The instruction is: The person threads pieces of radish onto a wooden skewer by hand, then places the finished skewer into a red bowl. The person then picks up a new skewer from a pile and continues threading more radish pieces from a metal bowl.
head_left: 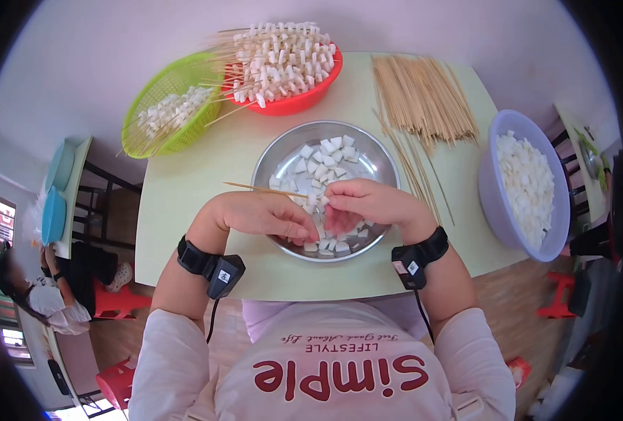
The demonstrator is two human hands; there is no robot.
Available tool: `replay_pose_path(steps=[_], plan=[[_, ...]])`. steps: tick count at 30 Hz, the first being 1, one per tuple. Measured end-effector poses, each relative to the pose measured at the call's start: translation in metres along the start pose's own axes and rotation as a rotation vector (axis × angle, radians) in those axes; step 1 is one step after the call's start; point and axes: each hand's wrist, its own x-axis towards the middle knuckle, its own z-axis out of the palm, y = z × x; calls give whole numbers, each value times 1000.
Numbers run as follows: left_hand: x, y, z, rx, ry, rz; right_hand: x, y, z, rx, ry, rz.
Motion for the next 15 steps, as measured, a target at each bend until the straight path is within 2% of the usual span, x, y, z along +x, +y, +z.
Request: replay_pose_path(steps=[2, 3, 5, 6, 8, 9, 11, 13, 15], plan=[[3, 2, 2, 80, 40, 5, 7, 6, -1, -117, 231, -124], [5, -1, 2, 85, 41, 8, 10, 9, -2, -121, 235, -127], [9, -9, 0, 224, 250, 140, 17, 14, -3, -19, 531, -289], [7, -1, 2, 231, 250, 144, 21, 16, -4, -34, 610, -414], [6, 19, 12, 348, 450, 43, 22, 13, -5, 59, 699, -467], [10, 18, 16, 353, 445, 49, 21, 13, -7, 155, 779, -515], [17, 11, 24, 1, 23, 192, 20, 15, -12, 185, 810, -524], [26, 8, 29, 62, -11, 265, 18, 15, -13, 247, 837, -564], [28, 9, 30, 208, 51, 146, 19, 16, -14, 249, 837, -568]])
